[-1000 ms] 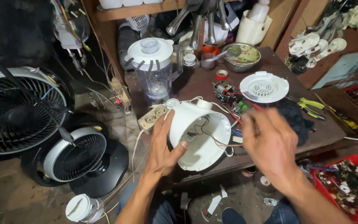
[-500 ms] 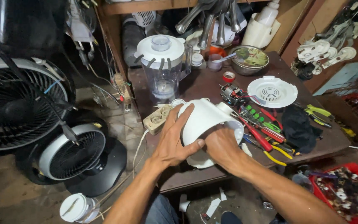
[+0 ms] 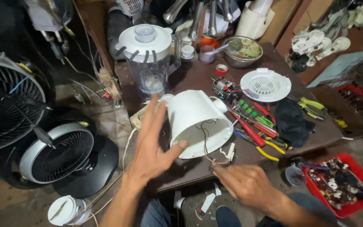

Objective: The person works on a white plastic appliance housing, using a red screwdriver to remove screws and pry open the casing. They then use a blue pen-like tool and pliers to strip and cut wires inside the housing.

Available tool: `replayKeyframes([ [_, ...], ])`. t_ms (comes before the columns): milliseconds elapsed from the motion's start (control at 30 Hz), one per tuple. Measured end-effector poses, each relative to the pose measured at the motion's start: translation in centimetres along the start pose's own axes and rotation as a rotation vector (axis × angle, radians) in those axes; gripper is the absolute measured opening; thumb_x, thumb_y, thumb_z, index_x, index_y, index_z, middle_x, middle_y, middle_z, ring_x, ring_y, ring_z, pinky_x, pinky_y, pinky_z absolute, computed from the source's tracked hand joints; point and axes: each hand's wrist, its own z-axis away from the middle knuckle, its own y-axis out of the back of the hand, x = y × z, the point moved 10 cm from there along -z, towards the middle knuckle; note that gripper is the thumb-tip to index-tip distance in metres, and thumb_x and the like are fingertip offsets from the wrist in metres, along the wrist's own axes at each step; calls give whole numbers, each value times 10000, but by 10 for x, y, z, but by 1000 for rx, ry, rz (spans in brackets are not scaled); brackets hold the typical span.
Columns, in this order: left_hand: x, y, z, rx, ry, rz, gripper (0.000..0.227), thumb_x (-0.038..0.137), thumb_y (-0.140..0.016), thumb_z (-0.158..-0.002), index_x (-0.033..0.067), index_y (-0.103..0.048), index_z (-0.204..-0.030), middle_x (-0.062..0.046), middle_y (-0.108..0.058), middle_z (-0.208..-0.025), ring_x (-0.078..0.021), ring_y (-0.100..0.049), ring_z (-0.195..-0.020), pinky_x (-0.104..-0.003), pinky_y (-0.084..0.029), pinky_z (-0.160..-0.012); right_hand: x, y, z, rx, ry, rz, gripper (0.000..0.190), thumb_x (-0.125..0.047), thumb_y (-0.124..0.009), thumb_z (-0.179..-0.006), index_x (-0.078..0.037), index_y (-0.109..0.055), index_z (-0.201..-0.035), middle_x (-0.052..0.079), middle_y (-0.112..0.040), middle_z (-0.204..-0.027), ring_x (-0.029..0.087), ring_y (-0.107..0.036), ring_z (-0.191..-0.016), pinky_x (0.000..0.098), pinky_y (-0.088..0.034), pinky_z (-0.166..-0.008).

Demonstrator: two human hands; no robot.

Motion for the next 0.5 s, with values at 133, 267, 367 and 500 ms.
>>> replayKeyframes([
  [133,58,38,46,455,-116,-87,427,178,-621,-933,-90,-578,-1263,-271,-593,-1216,-383,-607,-1162,-450,-518,-1031,-14,18,-3,106,84,17,194,-134,-692,-948,-5,-666,-1090,-43,-489,-638,122,-479,-509,310,-352,-440],
  [267,6,-27,96,222,535,423,193,175,-652,-903,11,-753,-885,-88,-712,-708,-154,-655,-633,-272,-532,-606,-35,40,-17,157,175,-77,203,-87,-572,-986,44,-657,-1115,-4,-554,-699,134,-505,-540,304,-388,-485],
  [367,-9,-78,128,53,875,825,272,179,-714,-871,-45,-788,-1007,-130,-702,-634,-145,-629,-547,-262,-542,-534,-51,41,-26,133,235,-39,277,-94,-444,-1033,41,-682,-1076,10,-491,-687,153,-485,-538,311,-339,-469],
  [500,-27,-59,130,221,846,831,236,76,-747,-831,-69,-775,-1014,-186,-758,-683,-191,-698,-566,-288,-611,-550,-50,23,-20,99,50,-37,329,-142,-535,-1023,14,-577,-1310,54,-667,-944,208,-551,-643,344,-417,-577],
])
